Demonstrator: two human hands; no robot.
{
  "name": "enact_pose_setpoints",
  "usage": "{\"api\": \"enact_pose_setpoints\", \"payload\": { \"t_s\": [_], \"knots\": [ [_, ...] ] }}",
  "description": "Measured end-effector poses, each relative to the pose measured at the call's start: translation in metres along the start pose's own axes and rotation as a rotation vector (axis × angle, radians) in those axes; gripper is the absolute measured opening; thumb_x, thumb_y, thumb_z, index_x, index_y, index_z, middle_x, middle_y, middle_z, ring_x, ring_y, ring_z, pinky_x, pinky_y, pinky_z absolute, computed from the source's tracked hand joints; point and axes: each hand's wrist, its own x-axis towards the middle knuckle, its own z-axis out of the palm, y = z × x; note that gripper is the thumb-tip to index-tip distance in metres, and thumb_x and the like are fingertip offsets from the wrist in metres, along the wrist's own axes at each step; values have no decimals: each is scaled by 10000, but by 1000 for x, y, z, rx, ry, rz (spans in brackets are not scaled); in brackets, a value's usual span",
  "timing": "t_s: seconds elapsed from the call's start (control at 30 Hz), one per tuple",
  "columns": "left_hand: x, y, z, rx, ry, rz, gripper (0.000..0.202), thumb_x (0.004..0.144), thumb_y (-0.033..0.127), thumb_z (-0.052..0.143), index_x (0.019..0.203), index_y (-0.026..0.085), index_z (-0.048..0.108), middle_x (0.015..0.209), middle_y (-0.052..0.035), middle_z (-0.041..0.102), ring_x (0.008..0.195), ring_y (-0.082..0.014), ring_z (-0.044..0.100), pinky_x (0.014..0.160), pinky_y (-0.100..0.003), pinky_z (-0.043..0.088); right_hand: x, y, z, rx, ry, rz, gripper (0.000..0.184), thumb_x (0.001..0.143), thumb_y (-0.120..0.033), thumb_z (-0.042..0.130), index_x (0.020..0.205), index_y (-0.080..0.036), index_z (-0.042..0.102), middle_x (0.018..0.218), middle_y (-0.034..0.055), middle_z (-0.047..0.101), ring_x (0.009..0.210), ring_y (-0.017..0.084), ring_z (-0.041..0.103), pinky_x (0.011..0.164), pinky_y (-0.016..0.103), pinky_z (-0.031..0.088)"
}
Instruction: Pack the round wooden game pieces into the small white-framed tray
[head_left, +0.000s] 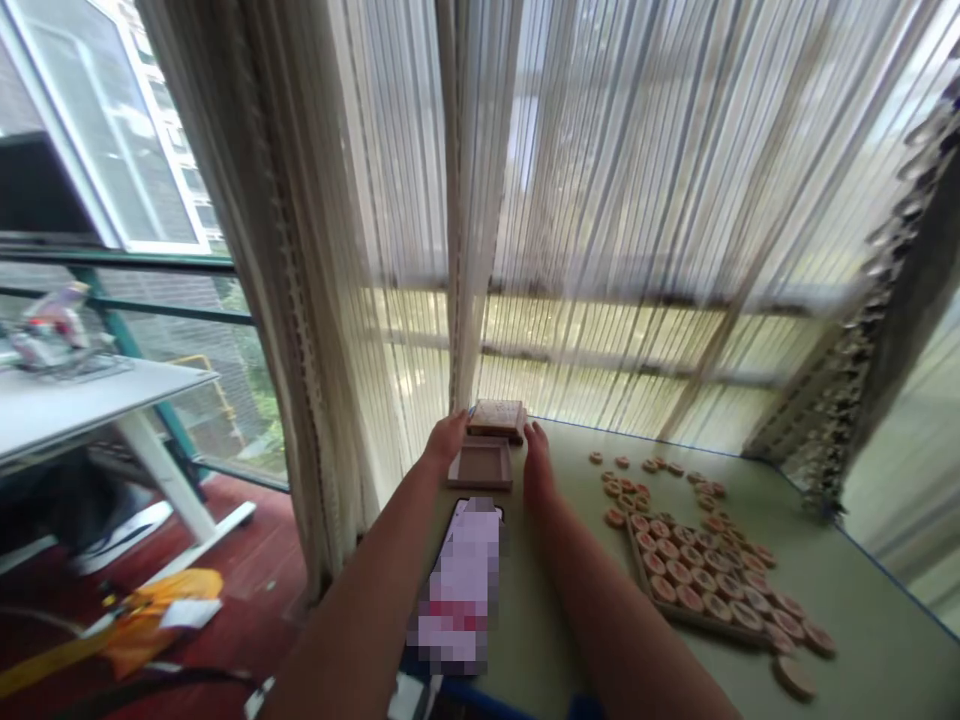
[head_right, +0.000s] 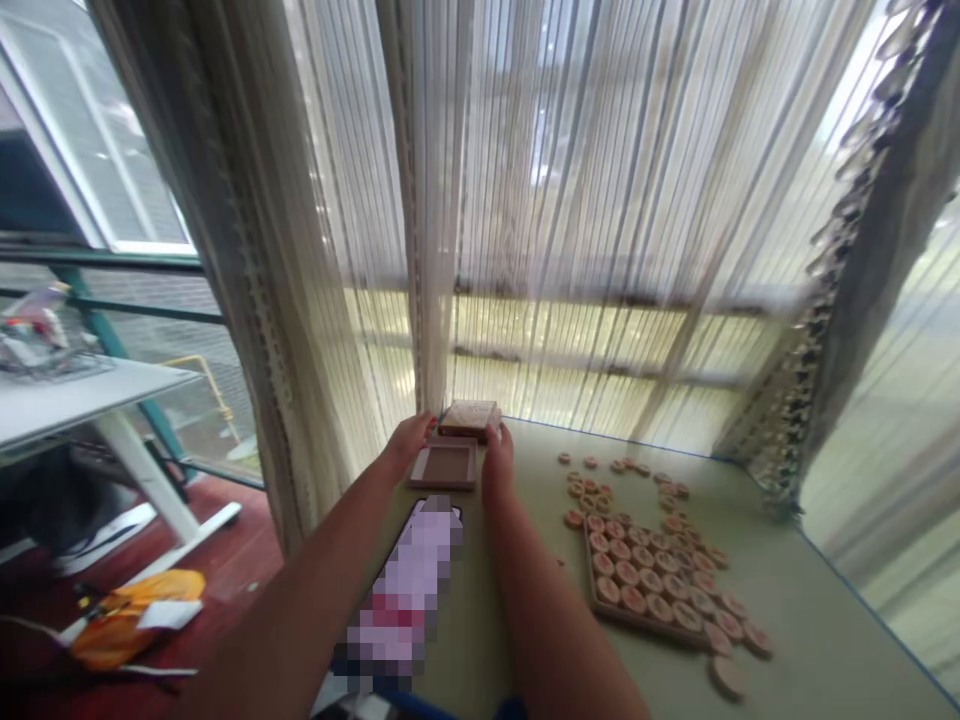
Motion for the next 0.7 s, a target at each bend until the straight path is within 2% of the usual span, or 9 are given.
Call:
{"api": "enact_pose_setpoints", "payload": {
  "t_s": [0.07,0.1,0.17,0.23,0.3,0.43,0.5,0.6,0.7],
  "knots": [
    [4,-8,2,52,3,33,496,831,467,263,837,136,632,854,-103,649,820,-205,581,708,-307,411,11,18,1,-105,95,-51,597,738,-499,403,1187,-109,462,1243,125,463,1159,242,382,981,369,249],
    [5,-11,3,75,4,34,513,824,494,269,828,133,633,857,-118,645,846,-228,575,729,-327,404,15,24,1,-170,99,-87,582,739,-492,408,1173,-110,474,1235,128,468,1158,242,380,982,367,247],
    [6,-15,4,116,53,66,557,831,523,219,889,144,624,926,-127,632,923,-252,553,790,-355,383,20,28,0,-286,51,-134,558,758,-484,391,1162,-111,485,1229,132,471,1159,239,380,985,364,250],
    [7,-16,7,104,7,104,566,826,543,223,964,156,611,1017,-123,613,1016,-260,516,853,-359,358,21,28,0,-337,-34,-159,554,785,-477,361,1190,-112,462,1239,130,463,1166,229,379,989,360,256],
    [7,-17,11,6,-67,84,580,810,570,251,1031,156,592,1097,-115,587,1070,-252,488,884,-342,352,20,25,1,-352,-107,-201,533,806,-466,341,1215,-139,442,1254,107,458,1175,217,375,993,359,260],
    [9,-19,18,-361,-176,-177,661,786,613,247,1182,142,488,1216,-114,510,955,-214,560,750,-295,446,17,25,2,-361,-180,-211,485,813,-459,359,1203,-187,458,1221,79,499,1143,210,420,968,355,304],
    [10,-21,20,-445,-202,-260,662,774,618,279,1191,145,480,1220,-111,507,886,-196,579,680,-270,460,17,26,2,-365,-172,-170,491,802,-460,384,1200,-183,458,1198,85,517,1115,215,449,946,351,330],
    [11,-24,21,-456,-244,-252,635,752,628,322,1149,172,516,1169,-87,548,800,-166,586,611,-239,452,18,26,2,-379,-150,-133,498,794,-457,391,1195,-169,458,1188,95,520,1094,217,467,927,345,345],
    [14,-27,22,-454,-222,-256,646,742,639,323,1137,165,514,1150,-87,556,784,-152,582,581,-228,443,18,27,2,-387,-136,-158,469,796,-452,379,1160,-174,480,1148,86,544,1063,207,484,901,327,361]
  ]
}}
